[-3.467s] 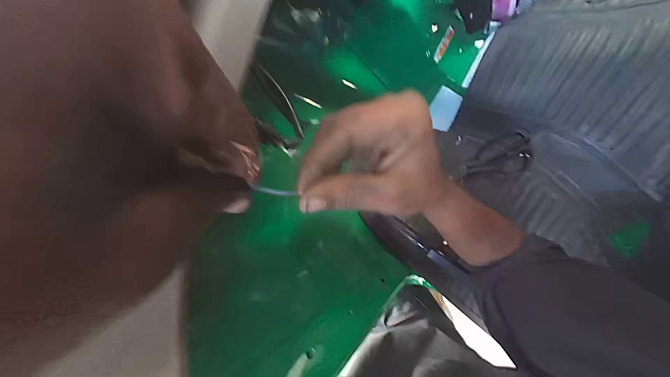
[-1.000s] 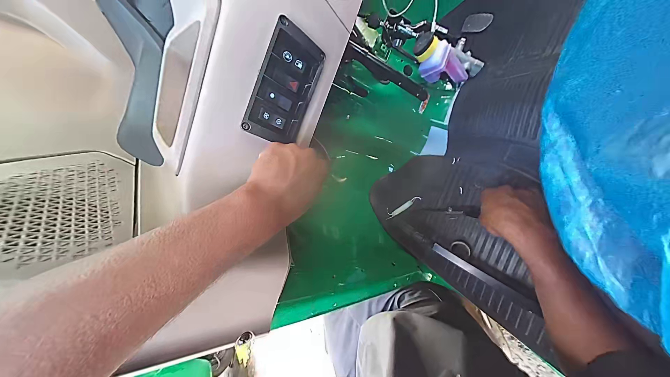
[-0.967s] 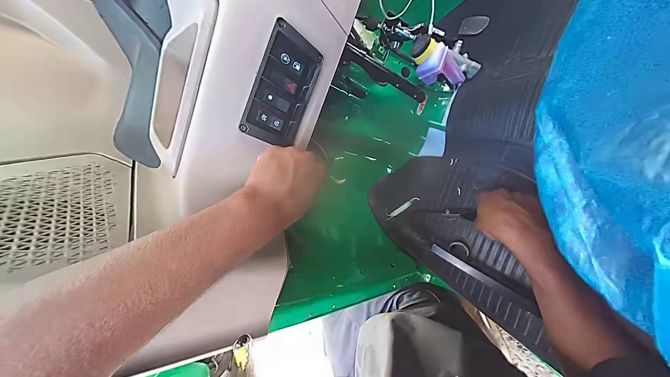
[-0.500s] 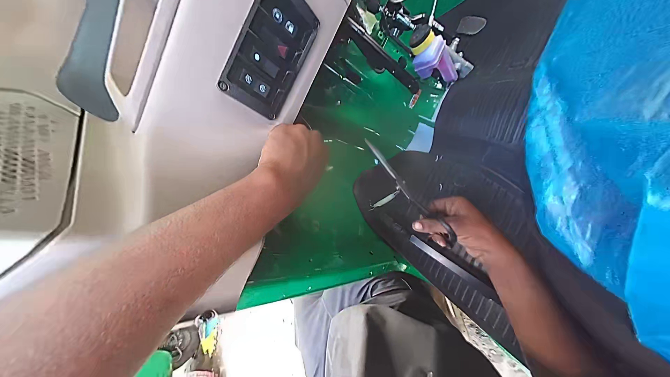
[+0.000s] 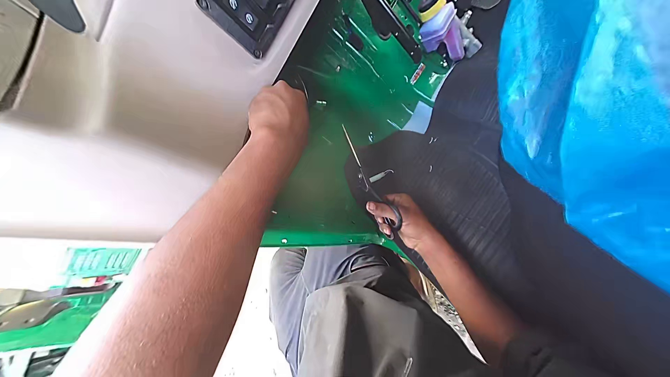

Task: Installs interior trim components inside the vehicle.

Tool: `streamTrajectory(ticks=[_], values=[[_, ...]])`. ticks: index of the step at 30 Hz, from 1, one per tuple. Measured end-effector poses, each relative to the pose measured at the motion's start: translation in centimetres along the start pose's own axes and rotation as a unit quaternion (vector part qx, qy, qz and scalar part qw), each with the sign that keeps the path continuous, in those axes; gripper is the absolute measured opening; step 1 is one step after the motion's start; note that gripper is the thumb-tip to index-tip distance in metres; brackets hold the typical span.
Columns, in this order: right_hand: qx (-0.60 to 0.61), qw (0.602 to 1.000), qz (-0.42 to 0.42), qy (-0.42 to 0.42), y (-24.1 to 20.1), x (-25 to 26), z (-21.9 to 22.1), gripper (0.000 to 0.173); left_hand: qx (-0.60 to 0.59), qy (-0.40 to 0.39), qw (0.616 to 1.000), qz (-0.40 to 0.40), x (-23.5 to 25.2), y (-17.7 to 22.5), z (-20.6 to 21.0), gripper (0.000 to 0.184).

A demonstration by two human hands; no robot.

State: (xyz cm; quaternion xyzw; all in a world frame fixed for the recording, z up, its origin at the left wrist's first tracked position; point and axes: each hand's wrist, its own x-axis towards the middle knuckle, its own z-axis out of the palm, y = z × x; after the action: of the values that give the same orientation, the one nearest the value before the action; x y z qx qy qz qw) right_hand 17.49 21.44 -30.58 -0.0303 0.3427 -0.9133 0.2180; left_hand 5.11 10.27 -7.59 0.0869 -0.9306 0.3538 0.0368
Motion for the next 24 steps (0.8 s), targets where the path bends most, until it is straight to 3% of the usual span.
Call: streamTrajectory(ticks=[1, 3, 7, 10, 14, 17, 24], values=[[0.003, 1.0, 0.001, -0.002, 0.5, -0.1, -0.3, 0.024, -0.008, 0.094, 0.996, -0.011, 2.0, -0.2, 3.9, 0.012], [-0.004, 1.0, 0.01, -0.01, 1.5, -0.3, -1.0, 0.027, -0.039, 0.107, 0.993, -0.017, 3.7, -1.3, 8.1, 0.016], [-0.01, 1.0, 0.005, -0.014, 1.9, 0.9, -1.5, 0.029, -0.147, 0.075, 0.986, -0.012, 2.3, -2.0, 7.0, 0.025], [-0.014, 1.0, -0.013, -0.016, 1.1, 2.2, 1.1, 0.027, -0.173, -0.023, 0.983, -0.055, -1.0, -2.1, 2.3, 0.029], [-0.009, 0.999, -0.012, -0.04, 1.2, 2.7, 2.9, 0.041, -0.177, 0.05, 0.983, 0.012, 1.8, -3.2, 5.3, 0.029], [-0.003, 0.999, 0.014, -0.033, 1.0, 2.4, 2.8, 0.045, -0.172, 0.042, 0.982, 0.062, 4.1, -3.8, 6.8, 0.021], [0.046, 0.991, 0.048, -0.119, 1.5, 2.5, 3.3, 0.05, -0.18, 0.06, 0.98, 0.055, 4.2, -3.6, 6.2, 0.014]])
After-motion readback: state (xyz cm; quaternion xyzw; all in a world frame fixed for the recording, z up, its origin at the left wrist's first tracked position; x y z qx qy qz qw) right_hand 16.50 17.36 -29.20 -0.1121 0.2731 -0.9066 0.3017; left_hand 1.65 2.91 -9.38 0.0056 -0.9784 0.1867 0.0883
